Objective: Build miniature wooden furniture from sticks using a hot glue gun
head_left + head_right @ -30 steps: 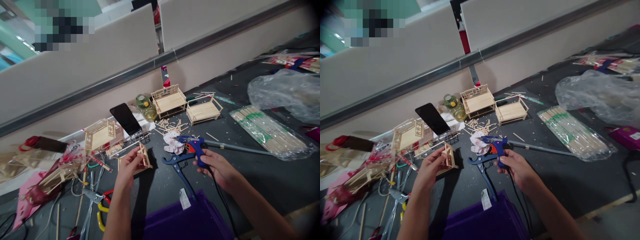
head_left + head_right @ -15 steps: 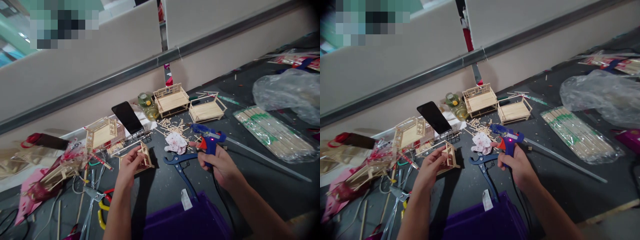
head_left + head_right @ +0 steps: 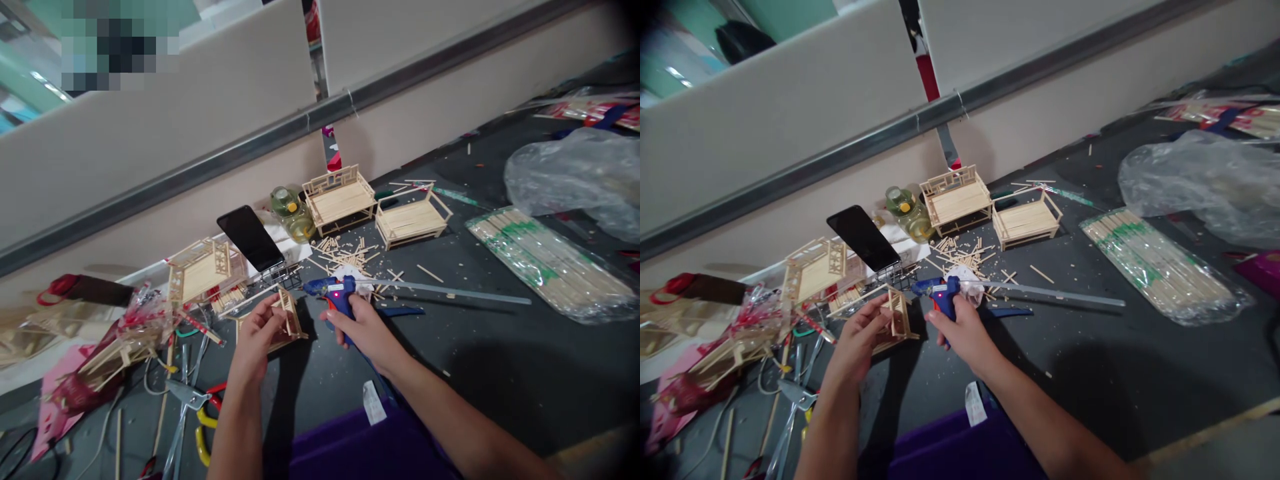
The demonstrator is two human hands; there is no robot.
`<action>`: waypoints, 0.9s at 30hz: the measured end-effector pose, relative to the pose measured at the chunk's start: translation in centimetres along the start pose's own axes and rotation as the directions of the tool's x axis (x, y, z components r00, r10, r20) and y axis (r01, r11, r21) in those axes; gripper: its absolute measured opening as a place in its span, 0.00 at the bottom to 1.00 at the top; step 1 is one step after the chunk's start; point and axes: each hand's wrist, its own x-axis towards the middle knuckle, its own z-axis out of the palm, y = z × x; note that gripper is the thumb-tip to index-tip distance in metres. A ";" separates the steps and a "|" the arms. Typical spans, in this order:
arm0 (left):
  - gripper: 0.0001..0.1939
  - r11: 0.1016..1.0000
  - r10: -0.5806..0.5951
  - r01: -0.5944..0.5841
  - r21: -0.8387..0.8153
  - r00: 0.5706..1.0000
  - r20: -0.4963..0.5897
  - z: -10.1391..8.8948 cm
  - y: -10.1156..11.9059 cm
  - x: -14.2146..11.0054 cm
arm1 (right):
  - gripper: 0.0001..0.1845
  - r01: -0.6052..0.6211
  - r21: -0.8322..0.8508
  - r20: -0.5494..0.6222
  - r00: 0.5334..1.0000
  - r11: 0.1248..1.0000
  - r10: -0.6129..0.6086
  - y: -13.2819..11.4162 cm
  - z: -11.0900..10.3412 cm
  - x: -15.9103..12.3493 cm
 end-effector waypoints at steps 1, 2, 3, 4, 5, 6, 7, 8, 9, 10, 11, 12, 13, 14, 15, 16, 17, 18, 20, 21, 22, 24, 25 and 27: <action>0.31 1.000 0.002 -0.002 -0.003 1.000 0.003 0.0 0.0 0.0 | 0.15 -0.002 0.001 -0.001 1.000 1.000 0.002 0.2 0.3 0.2; 0.31 1.000 0.002 -0.002 -0.005 1.000 0.005 -0.1 -0.1 0.1 | 0.14 0.000 -0.002 -0.002 1.000 1.000 0.000 0.3 0.5 0.4; 0.31 1.000 -0.002 0.002 -0.007 1.000 0.006 -0.1 -0.1 0.1 | 0.14 0.003 -0.007 -0.002 1.000 1.000 -0.003 0.4 0.6 0.6; 0.32 1.000 -0.007 0.007 -0.008 1.000 0.006 -0.2 -0.2 0.1 | 0.14 0.007 -0.015 -0.002 1.000 1.000 -0.007 0.6 0.8 0.7; 0.32 1.000 -0.011 0.011 -0.008 1.000 0.006 -0.2 -0.2 0.2 | 0.14 0.011 -0.028 -0.005 1.000 1.000 -0.011 0.7 0.9 0.9; 0.32 1.000 -0.012 0.012 -0.007 1.000 0.006 -0.2 -0.2 0.2 | 0.14 0.013 -0.043 -0.008 1.000 0.999 -0.014 0.8 1.0 1.0; 0.32 1.000 -0.013 0.013 -0.006 1.000 0.007 -0.3 -0.2 0.2 | 0.13 0.017 -0.062 -0.014 1.000 0.998 -0.017 1.0 1.0 1.1; 0.32 1.000 -0.013 0.013 -0.005 1.000 0.008 -0.3 -0.2 0.2 | 0.13 0.021 -0.080 -0.018 1.000 0.997 -0.022 1.1 1.1 1.2; 0.32 1.000 -0.016 0.016 -0.007 1.000 0.009 -0.3 -0.2 0.1 | 0.13 0.025 -0.097 -0.020 0.999 0.995 -0.027 1.3 1.2 1.3; 0.32 1.000 -0.019 0.019 -0.010 1.000 0.013 -0.3 -0.1 0.1 | 0.14 0.030 -0.111 -0.020 0.999 0.993 -0.032 1.5 1.2 1.3; 0.33 1.000 -0.021 0.022 -0.015 1.000 0.016 -0.3 -0.1 0.1 | 0.14 0.034 -0.120 -0.017 0.999 0.992 -0.036 1.7 1.3 1.4; 0.33 1.000 -0.022 0.023 -0.020 1.000 0.018 -0.3 -0.1 0.1 | 0.14 0.036 -0.125 -0.013 0.999 0.991 -0.038 1.8 1.3 1.4; 0.33 0.999 -0.021 0.021 -0.026 1.000 0.019 -0.3 -0.1 0.1 | 0.13 0.036 -0.128 -0.012 0.999 0.991 -0.038 1.9 1.3 1.4; 0.33 0.999 -0.019 0.019 -0.029 1.000 0.020 -0.3 -0.1 0.1 | 0.13 0.035 -0.130 -0.012 0.999 0.991 -0.037 2.0 1.3 1.5; 0.33 0.999 -0.017 0.018 -0.031 1.000 0.020 -0.3 -0.1 0.1 | 0.13 0.034 -0.131 -0.013 0.999 0.991 -0.036 2.1 1.4 1.5; 0.33 0.999 -0.014 0.014 -0.032 1.000 0.016 -0.3 -0.1 0.1 | 0.12 0.034 -0.130 -0.016 0.999 0.991 -0.036 2.1 1.4 1.5; 0.32 0.999 -0.010 0.011 -0.032 1.000 0.011 -0.3 -0.1 0.1 | 0.12 0.034 -0.129 -0.018 0.999 0.991 -0.036 2.2 1.4 1.6; 0.32 1.000 -0.006 0.006 -0.031 1.000 0.005 -0.3 -0.1 0.0 | 0.12 0.034 -0.128 -0.018 0.999 0.991 -0.037 2.2 1.4 1.6; 0.31 1.000 0.006 -0.006 -0.025 1.000 -0.002 -0.2 -0.1 0.0 | 0.12 0.039 -0.127 -0.018 0.999 0.991 -0.042 2.2 1.4 1.7; 0.30 1.000 0.015 -0.015 -0.022 1.000 -0.002 -0.2 0.0 -0.1 | 0.11 0.043 -0.128 -0.017 0.999 0.991 -0.045 2.2 1.4 1.7; 0.29 1.000 0.022 -0.022 -0.019 1.000 -0.002 -0.2 0.0 -0.1 | 0.11 0.045 -0.131 -0.016 0.999 0.990 -0.047 2.2 1.4 1.7; 0.29 0.999 0.037 -0.037 -0.020 0.999 -0.006 -0.1 0.0 -0.2 | 0.11 0.042 -0.135 -0.009 0.999 0.990 -0.044 2.1 1.4 1.7; 0.29 0.999 0.042 -0.042 -0.022 0.999 -0.009 -0.1 0.0 -0.2 | 0.11 0.038 -0.137 -0.007 0.999 0.990 -0.039 2.1 1.4 1.7; 0.29 0.998 0.049 -0.050 -0.024 0.999 -0.019 0.0 0.0 -0.3 | 0.12 0.029 -0.138 -0.008 1.000 0.990 -0.030 2.1 1.5 1.7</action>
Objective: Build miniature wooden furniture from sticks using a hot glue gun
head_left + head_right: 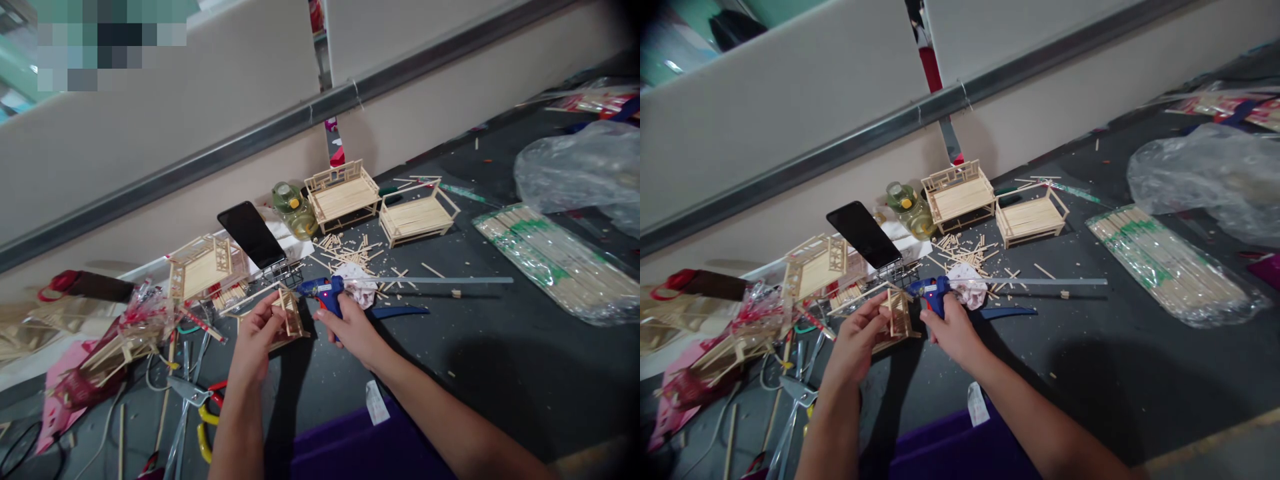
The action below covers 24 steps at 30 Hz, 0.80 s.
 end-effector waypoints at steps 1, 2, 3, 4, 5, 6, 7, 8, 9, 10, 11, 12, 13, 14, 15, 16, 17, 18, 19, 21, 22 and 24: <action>0.29 1.000 0.003 -0.003 -0.001 1.000 -0.001 0.0 0.0 0.0 | 0.12 -0.003 0.001 -0.003 1.000 1.000 0.003 0.0 0.0 0.0; 0.29 1.000 0.005 -0.005 0.000 1.000 0.000 0.0 0.0 -0.1 | 0.12 -0.006 0.002 -0.004 1.000 1.000 0.006 0.0 0.1 0.0; 0.28 1.000 0.008 -0.008 0.001 1.000 0.001 0.0 -0.1 -0.1 | 0.12 -0.010 0.003 -0.005 1.000 1.000 0.010 0.0 0.1 0.0; 0.28 1.000 0.012 -0.012 0.001 1.000 0.002 -0.1 -0.1 -0.1 | 0.12 -0.014 0.004 -0.004 1.000 1.000 0.014 0.1 0.2 0.0; 0.28 1.000 0.016 -0.016 0.001 1.000 0.003 -0.1 -0.2 -0.1 | 0.12 -0.017 0.006 -0.001 1.000 1.000 0.017 0.1 0.2 0.1; 0.28 1.000 0.019 -0.019 0.000 1.000 0.004 -0.2 -0.2 -0.1 | 0.11 -0.019 0.008 0.004 1.000 1.000 0.019 0.1 0.2 0.1; 0.28 1.000 0.020 -0.020 0.000 1.000 0.004 -0.2 -0.2 -0.1 | 0.11 -0.019 0.011 0.009 1.000 1.000 0.019 0.2 0.3 0.1; 0.28 1.000 0.020 -0.020 -0.002 1.000 0.003 -0.2 -0.2 -0.1 | 0.11 -0.017 0.015 0.013 1.000 1.000 0.017 0.3 0.3 0.2; 0.29 1.000 0.018 -0.018 -0.003 1.000 0.003 -0.2 -0.2 -0.1 | 0.11 -0.012 0.020 0.014 1.000 1.000 0.012 0.4 0.3 0.2; 0.29 1.000 0.017 -0.017 -0.003 1.000 0.000 -0.2 -0.2 -0.1 | 0.11 -0.006 0.026 0.013 1.000 1.000 0.006 0.5 0.3 0.3; 0.29 1.000 0.016 -0.016 -0.003 1.000 -0.002 -0.2 -0.2 -0.1 | 0.10 -0.002 0.030 0.009 1.000 1.000 0.001 0.6 0.4 0.3; 0.30 1.000 0.016 -0.016 -0.002 1.000 -0.005 -0.2 -0.2 -0.1 | 0.10 0.002 0.033 0.003 1.000 0.999 -0.002 0.7 0.4 0.4; 0.30 1.000 0.016 -0.016 -0.001 1.000 -0.006 -0.2 -0.2 -0.1 | 0.10 0.004 0.035 0.000 1.000 0.999 -0.005 0.8 0.4 0.4; 0.30 1.000 0.016 -0.016 0.000 1.000 -0.006 -0.2 -0.2 -0.1 | 0.10 0.005 0.035 -0.001 1.000 0.999 -0.005 0.9 0.4 0.4; 0.30 1.000 0.014 -0.014 0.001 1.000 -0.007 -0.1 -0.2 -0.1 | 0.10 0.005 0.034 -0.001 1.000 0.999 -0.005 0.9 0.4 0.4; 0.30 1.000 0.014 -0.014 0.001 1.000 -0.008 -0.1 -0.2 -0.1 | 0.10 0.004 0.033 0.000 1.000 0.999 -0.004 0.9 0.4 0.5; 0.30 1.000 0.013 -0.013 0.001 1.000 -0.010 -0.1 -0.2 0.0 | 0.10 0.005 0.033 0.002 1.000 0.999 -0.005 0.9 0.4 0.5; 0.30 1.000 0.014 -0.014 -0.001 1.000 -0.013 -0.1 -0.2 0.0 | 0.10 0.005 0.035 0.004 1.000 0.999 -0.005 0.9 0.4 0.5; 0.30 1.000 0.015 -0.015 -0.003 1.000 -0.013 -0.1 -0.2 0.0 | 0.10 0.005 0.040 0.004 1.000 0.999 -0.006 0.9 0.4 0.5; 0.30 1.000 0.020 -0.020 -0.003 1.000 -0.007 0.0 -0.2 0.1 | 0.10 0.010 0.047 0.004 1.000 0.999 -0.010 0.9 0.4 0.5; 0.30 1.000 0.022 -0.022 0.000 1.000 -0.003 0.0 -0.2 0.0 | 0.10 0.013 0.049 0.004 1.000 0.999 -0.013 0.8 0.4 0.5; 0.29 1.000 0.026 -0.026 0.010 1.000 0.000 0.0 -0.2 0.0 | 0.10 0.016 0.046 0.007 1.000 0.999 -0.017 0.8 0.4 0.5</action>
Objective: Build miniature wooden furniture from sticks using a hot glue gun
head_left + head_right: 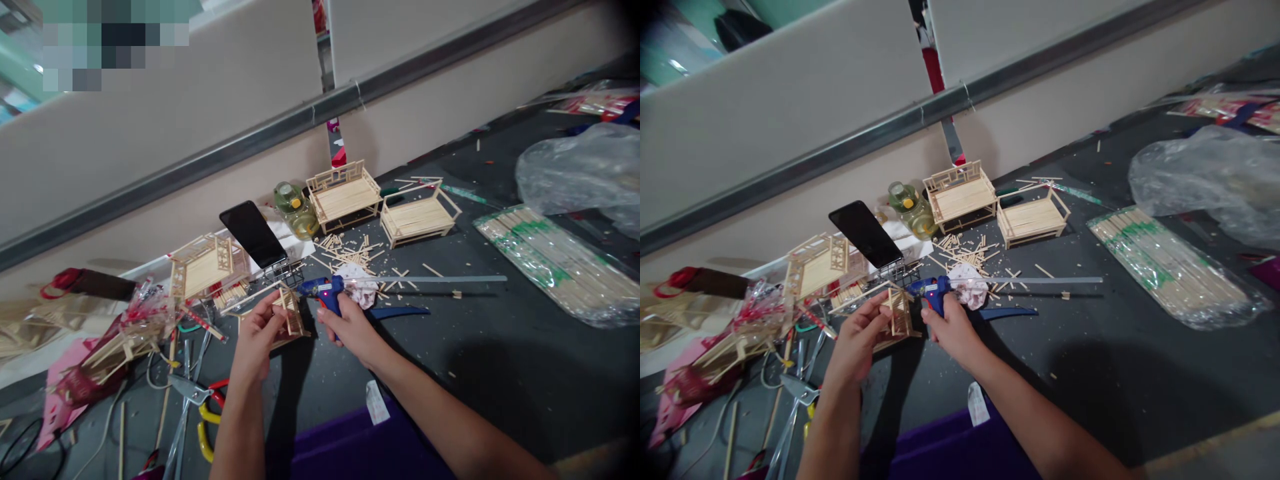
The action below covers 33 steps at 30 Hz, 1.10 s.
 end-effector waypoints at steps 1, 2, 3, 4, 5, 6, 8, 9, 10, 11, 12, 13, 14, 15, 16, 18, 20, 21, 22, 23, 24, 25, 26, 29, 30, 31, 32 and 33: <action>0.29 1.000 0.001 -0.001 0.003 1.000 -0.002 0.0 0.0 0.0 | 0.10 -0.001 -0.002 0.003 1.000 1.000 0.001 0.0 0.0 0.0; 0.29 1.000 0.001 -0.001 0.004 1.000 -0.004 0.0 0.0 0.0 | 0.10 -0.004 -0.004 0.004 1.000 1.000 0.004 0.0 0.0 0.0; 0.29 1.000 0.001 -0.001 0.002 1.000 -0.006 0.0 0.1 0.0 | 0.10 -0.008 -0.007 0.005 1.000 1.000 0.008 0.1 0.0 0.0; 0.29 1.000 0.001 -0.001 -0.001 1.000 -0.006 0.0 0.1 0.0 | 0.10 -0.011 -0.011 0.004 1.000 1.000 0.011 0.1 -0.1 0.0; 0.29 1.000 0.000 0.000 -0.003 1.000 -0.005 0.1 0.1 0.0 | 0.11 -0.012 -0.013 0.003 1.000 1.000 0.012 0.1 -0.1 0.0; 0.29 1.000 0.000 0.000 -0.005 1.000 -0.003 0.1 0.1 0.0 | 0.11 -0.013 -0.013 0.002 1.000 1.000 0.013 0.1 -0.1 0.0; 0.29 1.000 0.000 0.000 -0.004 1.000 0.002 0.1 0.1 0.0 | 0.11 -0.015 -0.012 0.000 1.000 1.000 0.015 0.2 -0.1 0.1; 0.29 1.000 0.001 -0.001 -0.002 1.000 0.004 0.1 0.0 0.0 | 0.11 -0.016 -0.010 0.001 1.000 1.000 0.016 0.2 -0.1 0.1; 0.29 1.000 0.002 -0.002 -0.001 1.000 0.006 0.1 0.0 0.1 | 0.10 -0.017 -0.009 0.001 1.000 1.000 0.017 0.2 -0.1 0.0; 0.29 1.000 0.003 -0.003 0.001 1.000 0.007 0.2 0.0 0.1 | 0.10 -0.019 -0.009 0.000 1.000 1.000 0.019 0.1 -0.1 0.0; 0.29 1.000 0.004 -0.004 0.003 1.000 0.007 0.2 0.0 0.1 | 0.10 -0.022 -0.010 0.000 1.000 1.000 0.022 0.1 -0.1 0.0; 0.29 1.000 0.003 -0.003 0.005 1.000 0.007 0.2 0.1 0.1 | 0.10 -0.026 -0.009 0.000 1.000 1.000 0.026 0.1 -0.1 0.0; 0.29 1.000 0.002 -0.002 0.006 1.000 0.007 0.2 0.1 0.1 | 0.10 -0.028 -0.009 0.001 1.000 1.000 0.028 0.0 -0.1 0.0; 0.29 1.000 -0.002 0.001 0.007 1.000 0.006 0.2 0.1 0.1 | 0.10 -0.029 -0.011 0.001 1.000 1.000 0.029 0.0 -0.1 0.0; 0.29 1.000 -0.005 0.005 0.006 1.000 0.004 0.2 0.2 0.0 | 0.10 -0.028 -0.013 0.001 1.000 1.000 0.028 0.0 -0.1 0.0; 0.29 1.000 -0.011 0.011 0.004 1.000 0.003 0.2 0.3 0.0 | 0.10 -0.018 -0.016 -0.001 1.000 1.000 0.018 -0.1 -0.2 0.0; 0.29 1.000 -0.010 0.010 0.003 1.000 0.007 0.2 0.3 -0.1 | 0.10 -0.013 -0.024 -0.004 1.000 1.000 0.013 -0.1 -0.2 0.0; 0.29 1.000 -0.008 0.008 0.005 1.000 0.009 0.2 0.3 -0.1 | 0.10 -0.015 -0.029 -0.006 1.000 0.999 0.015 -0.1 -0.2 0.0; 0.29 1.000 -0.007 0.006 0.006 1.000 0.011 0.2 0.3 -0.1 | 0.10 -0.018 -0.036 -0.008 1.000 0.999 0.018 -0.1 -0.2 0.0; 0.29 1.000 -0.006 0.006 0.007 1.000 0.012 0.2 0.3 -0.1 | 0.10 -0.022 -0.041 -0.009 1.000 0.999 0.021 -0.1 -0.2 0.0; 0.29 1.000 -0.006 0.006 0.007 1.000 0.011 0.2 0.3 0.0 | 0.10 -0.024 -0.043 -0.010 1.000 0.999 0.024 -0.1 -0.2 0.0; 0.29 1.000 -0.007 0.007 0.009 1.000 0.012 0.2 0.2 0.0 | 0.10 -0.024 -0.042 -0.010 1.000 0.999 0.023 0.0 -0.2 0.0; 0.29 1.000 -0.007 0.007 0.009 1.000 0.011 0.2 0.2 0.0 | 0.10 -0.020 -0.038 -0.009 1.000 0.999 0.019 0.0 -0.2 0.0; 0.28 1.000 0.003 -0.003 0.006 1.000 0.012 0.2 0.2 0.0 | 0.10 -0.002 -0.034 0.000 1.000 0.999 0.002 0.0 -0.2 0.0; 0.27 1.000 0.007 -0.007 0.005 1.000 0.010 0.2 0.1 -0.1 | 0.10 -0.002 -0.033 0.001 1.000 0.999 0.002 0.0 -0.2 0.0; 0.27 1.000 0.010 -0.010 0.003 1.000 0.008 0.2 0.1 -0.1 | 0.10 -0.005 -0.031 0.000 1.000 1.000 0.005 -0.1 -0.2 0.0; 0.27 1.000 0.013 -0.013 0.002 1.000 0.005 0.2 0.1 -0.1 | 0.10 -0.010 -0.027 -0.001 1.000 1.000 0.010 -0.1 -0.2 0.0; 0.27 1.000 0.014 -0.014 0.001 1.000 0.003 0.2 0.1 -0.1 | 0.10 -0.014 -0.024 -0.001 1.000 1.000 0.014 -0.2 -0.2 0.0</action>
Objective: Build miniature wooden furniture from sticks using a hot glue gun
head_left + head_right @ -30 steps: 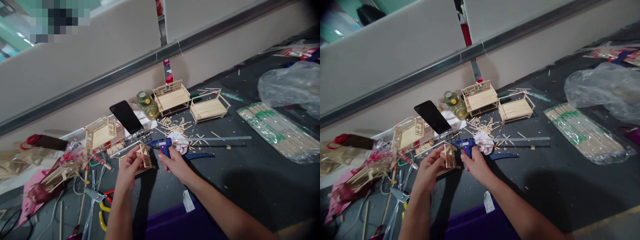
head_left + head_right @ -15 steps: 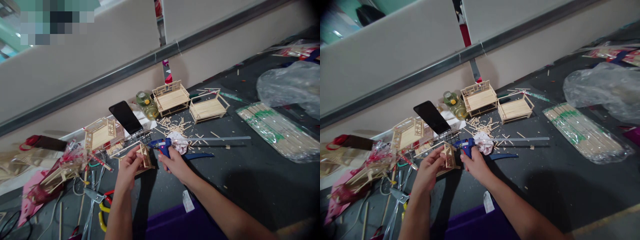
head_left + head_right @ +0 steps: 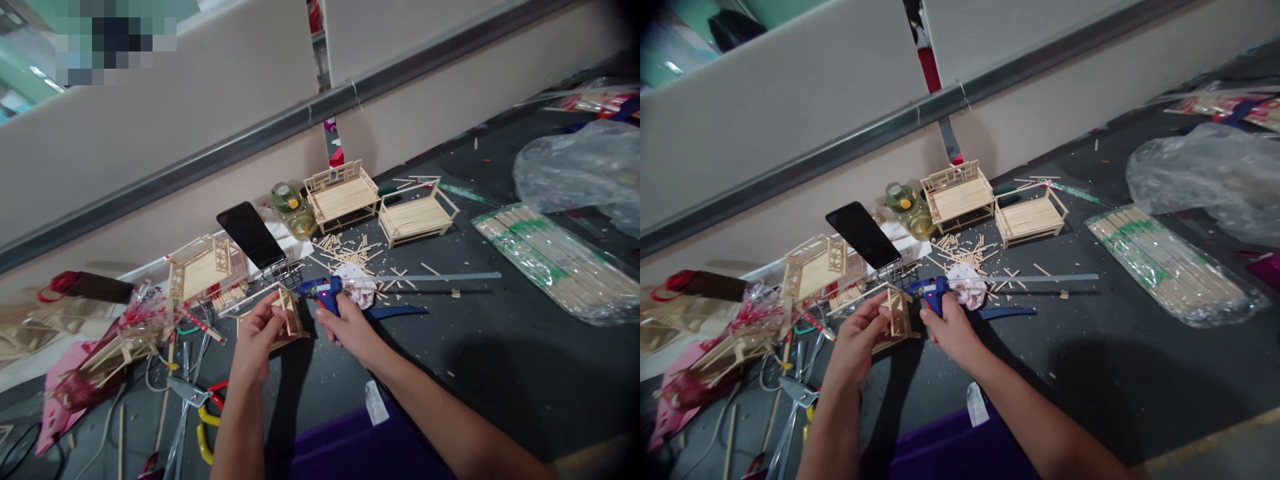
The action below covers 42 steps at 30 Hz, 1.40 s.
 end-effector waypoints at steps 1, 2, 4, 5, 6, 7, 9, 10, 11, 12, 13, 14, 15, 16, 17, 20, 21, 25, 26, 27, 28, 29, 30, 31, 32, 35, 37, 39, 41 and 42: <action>0.27 1.000 0.001 -0.001 -0.001 1.000 -0.002 0.0 0.0 0.0 | 0.10 -0.002 0.000 0.000 1.000 1.000 0.002 0.0 0.0 0.0; 0.27 1.000 0.000 0.000 -0.001 1.000 -0.001 0.0 0.0 0.0 | 0.10 -0.002 -0.003 0.001 1.000 1.000 0.002 -0.1 0.0 0.0; 0.27 1.000 -0.002 0.002 -0.002 1.000 -0.006 0.0 0.0 0.0 | 0.10 0.001 -0.012 0.001 1.000 1.000 -0.001 -0.1 0.0 0.0; 0.27 1.000 -0.003 0.003 -0.003 1.000 -0.011 0.0 0.0 0.1 | 0.10 0.002 -0.014 0.001 1.000 1.000 -0.002 -0.1 0.0 0.0; 0.27 1.000 -0.005 0.005 -0.005 1.000 -0.016 0.0 0.0 0.1 | 0.10 0.003 -0.014 -0.001 1.000 1.000 -0.003 0.0 0.0 0.0; 0.27 1.000 -0.006 0.006 -0.007 1.000 -0.020 0.0 0.0 0.1 | 0.10 0.001 -0.015 0.001 1.000 1.000 -0.001 0.0 0.0 0.0; 0.27 1.000 -0.006 0.006 -0.009 1.000 -0.017 0.0 -0.1 0.1 | 0.10 0.000 -0.018 0.004 1.000 1.000 0.000 0.1 0.0 0.0; 0.27 1.000 -0.004 0.004 -0.007 1.000 -0.011 0.0 -0.1 0.0 | 0.10 -0.001 -0.019 0.007 1.000 1.000 0.001 0.1 0.0 0.0; 0.27 1.000 -0.002 0.002 -0.005 1.000 -0.008 0.0 -0.1 0.0 | 0.10 0.000 -0.018 0.008 1.000 1.000 0.001 0.0 0.0 -0.1; 0.27 1.000 0.000 0.000 -0.004 1.000 -0.006 0.0 -0.1 0.0 | 0.10 0.001 -0.015 0.007 1.000 1.000 -0.001 0.0 0.0 -0.1; 0.27 1.000 0.002 -0.002 -0.002 1.000 -0.006 0.0 -0.1 0.0 | 0.10 0.003 -0.011 0.003 1.000 1.000 -0.003 -0.1 0.0 -0.1; 0.27 1.000 0.001 -0.001 0.000 1.000 -0.006 0.0 0.0 0.0 | 0.10 0.006 -0.006 -0.001 1.000 1.000 -0.006 -0.1 0.0 -0.1; 0.28 1.000 -0.001 0.001 0.001 1.000 -0.005 0.0 0.0 0.0 | 0.10 0.009 -0.003 -0.006 1.000 1.000 -0.009 -0.1 0.0 -0.1; 0.28 1.000 -0.005 0.005 0.001 1.000 -0.004 0.1 0.0 0.0 | 0.11 0.013 -0.002 -0.010 1.000 1.000 -0.013 -0.1 0.0 -0.1; 0.28 1.000 -0.009 0.009 0.001 1.000 -0.003 0.1 0.0 0.1 | 0.11 0.014 -0.004 -0.011 1.000 1.000 -0.014 -0.1 0.0 -0.1; 0.29 1.000 -0.013 0.013 0.003 1.000 -0.002 0.2 0.1 0.2 | 0.10 0.008 -0.013 -0.007 1.000 1.000 -0.008 0.1 0.0 0.0; 0.29 1.000 -0.013 0.013 0.004 1.000 -0.003 0.2 0.1 0.2 | 0.10 0.006 -0.018 -0.007 1.000 1.000 -0.006 0.1 0.0 0.0; 0.29 1.000 -0.021 0.021 -0.001 1.000 -0.008 0.3 0.2 0.1 | 0.10 0.011 -0.025 -0.009 1.000 1.000 -0.011 0.1 0.0 0.0; 0.29 1.000 -0.021 0.021 -0.002 1.000 -0.009 0.3 0.2 0.1 | 0.09 0.010 -0.019 -0.009 1.000 1.000 -0.010 0.0 0.0 0.0; 0.29 1.000 -0.018 0.018 -0.002 1.000 -0.011 0.3 0.2 0.1 | 0.09 0.008 -0.009 -0.008 1.000 1.000 -0.008 0.0 0.0 -0.1; 0.28 1.000 -0.016 0.016 -0.002 1.000 -0.014 0.3 0.2 0.1 | 0.09 0.006 0.002 -0.007 1.000 1.000 -0.006 -0.1 0.0 -0.1; 0.28 1.000 -0.016 0.016 -0.002 1.000 -0.019 0.3 0.2 0.1 | 0.09 0.007 0.011 -0.008 1.000 1.000 -0.006 -0.2 0.0 -0.2; 0.28 1.000 -0.017 0.017 -0.003 1.000 -0.025 0.3 0.2 0.1 | 0.09 0.007 0.018 -0.009 1.000 1.000 -0.007 -0.4 -0.1 -0.2; 0.28 1.000 -0.020 0.019 -0.004 0.999 -0.029 0.3 0.3 0.1 | 0.10 0.009 0.024 -0.009 1.000 1.000 -0.009 -0.4 -0.1 -0.3; 0.29 1.000 -0.023 0.023 -0.006 0.999 -0.031 0.3 0.3 0.1 | 0.10 0.010 0.029 -0.008 1.000 1.000 -0.010 -0.5 -0.1 -0.4; 0.30 0.999 -0.031 0.031 -0.009 0.999 -0.026 0.3 0.3 0.1 | 0.10 0.012 0.041 -0.001 1.000 0.999 -0.012 -0.6 -0.2 -0.4; 0.30 0.999 -0.032 0.032 -0.009 0.999 -0.021 0.3 0.3 0.1 | 0.10 0.018 0.044 -0.001 1.000 0.999 -0.018 -0.6 -0.2 -0.4; 0.29 1.000 -0.027 0.026 -0.010 1.000 -0.011 0.2 0.2 0.1 | 0.10 0.017 0.040 -0.001 1.000 0.999 -0.017 -0.6 -0.2 -0.4; 0.28 1.000 -0.024 0.024 -0.011 1.000 -0.004 0.1 0.0 0.2 | 0.10 0.002 0.035 0.003 1.000 0.999 -0.002 -0.7 -0.2 -0.5; 0.28 1.000 -0.026 0.026 -0.012 1.000 -0.005 0.1 0.0 0.2 | 0.10 -0.007 0.033 0.005 1.000 0.999 0.007 -0.7 -0.2 -0.5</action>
